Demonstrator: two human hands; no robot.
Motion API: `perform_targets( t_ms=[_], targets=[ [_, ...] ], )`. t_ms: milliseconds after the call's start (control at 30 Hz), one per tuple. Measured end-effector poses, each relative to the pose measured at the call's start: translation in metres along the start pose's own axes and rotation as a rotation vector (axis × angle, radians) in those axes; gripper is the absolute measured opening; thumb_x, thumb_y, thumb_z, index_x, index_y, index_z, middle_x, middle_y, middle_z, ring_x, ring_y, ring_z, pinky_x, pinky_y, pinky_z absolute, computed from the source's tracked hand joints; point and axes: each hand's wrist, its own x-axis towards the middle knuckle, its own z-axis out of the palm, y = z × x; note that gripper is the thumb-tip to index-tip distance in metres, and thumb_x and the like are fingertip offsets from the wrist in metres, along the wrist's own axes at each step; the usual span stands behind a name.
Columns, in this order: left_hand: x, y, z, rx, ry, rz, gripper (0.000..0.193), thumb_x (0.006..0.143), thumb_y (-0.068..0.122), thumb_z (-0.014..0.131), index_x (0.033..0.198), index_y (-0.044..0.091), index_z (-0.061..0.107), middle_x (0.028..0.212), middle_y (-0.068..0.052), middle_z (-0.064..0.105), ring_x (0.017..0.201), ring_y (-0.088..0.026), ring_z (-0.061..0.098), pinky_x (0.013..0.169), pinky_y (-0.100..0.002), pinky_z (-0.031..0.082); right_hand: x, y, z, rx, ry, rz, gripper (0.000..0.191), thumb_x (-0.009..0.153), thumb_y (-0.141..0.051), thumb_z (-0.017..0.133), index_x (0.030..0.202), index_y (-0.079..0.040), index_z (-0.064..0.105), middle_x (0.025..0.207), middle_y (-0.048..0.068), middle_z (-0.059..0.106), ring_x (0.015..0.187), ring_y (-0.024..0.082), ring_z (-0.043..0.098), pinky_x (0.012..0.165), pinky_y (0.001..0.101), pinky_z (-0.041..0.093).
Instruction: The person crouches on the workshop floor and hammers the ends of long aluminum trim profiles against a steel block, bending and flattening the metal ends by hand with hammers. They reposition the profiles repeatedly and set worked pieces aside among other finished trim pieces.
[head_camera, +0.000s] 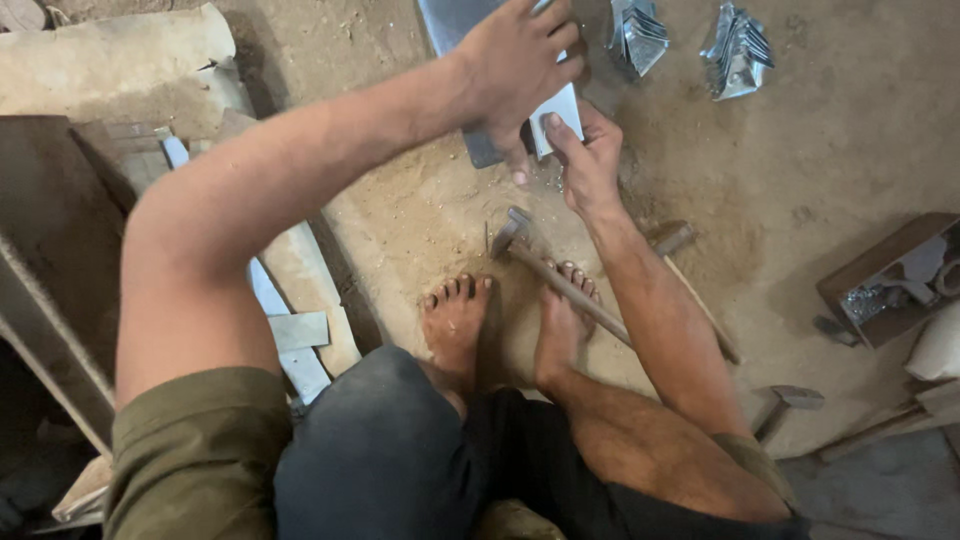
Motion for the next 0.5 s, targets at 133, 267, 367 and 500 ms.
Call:
perform_targets(
  t_ms=[133, 267, 367, 500],
  targets=[
    [-0.005, 0.013, 0.008, 0.132, 0.065, -0.070, 0.125, 0.044, 0.098, 0.070, 0.124, 0.002, 0.064, 0.126, -0.018, 0.058, 0.129, -0.036, 0.044, 0.102, -0.051, 0.036, -0.001, 0.002, -0.001, 0.023, 0.023, -0.021, 0.022, 0.099, -0.011, 0.075, 0.115, 0.004, 0.071, 0.106, 0.007, 0.074, 0.092, 0.011, 0.068, 0.083, 0.0282, 0.057],
    [-0.007, 0.013, 0.018, 0.076, 0.160, -0.082, 0.111, 0.062, 0.093, 0.069, 0.121, -0.001, 0.065, 0.123, -0.019, 0.057, 0.127, -0.038, 0.046, 0.101, -0.053, 0.037, 0.001, 0.001, 0.006, -0.036, 0.049, -0.062, 0.025, 0.099, -0.012, 0.075, 0.117, 0.005, 0.071, 0.105, 0.008, 0.075, 0.092, 0.012, 0.068, 0.083, 0.0291, 0.057],
    [-0.011, 0.012, 0.024, 0.192, 0.285, -0.068, 0.105, 0.067, 0.093, 0.063, 0.116, 0.001, 0.066, 0.120, -0.019, 0.058, 0.123, -0.037, 0.048, 0.100, -0.053, 0.038, 0.003, -0.003, 0.010, -0.069, 0.054, -0.065, 0.028, 0.100, -0.012, 0.075, 0.120, 0.006, 0.070, 0.107, 0.008, 0.074, 0.094, 0.013, 0.069, 0.085, 0.0303, 0.057],
    [-0.011, 0.009, 0.031, 0.095, 0.325, -0.027, 0.096, 0.075, 0.087, 0.064, 0.115, -0.001, 0.065, 0.120, -0.019, 0.057, 0.122, -0.037, 0.051, 0.096, -0.056, 0.042, -0.016, -0.014, -0.010, -0.217, 0.011, -0.182, 0.039, 0.103, -0.014, 0.070, 0.137, 0.003, 0.058, 0.127, 0.006, 0.069, 0.113, 0.015, 0.065, 0.099, 0.0310, 0.054]
  ],
)
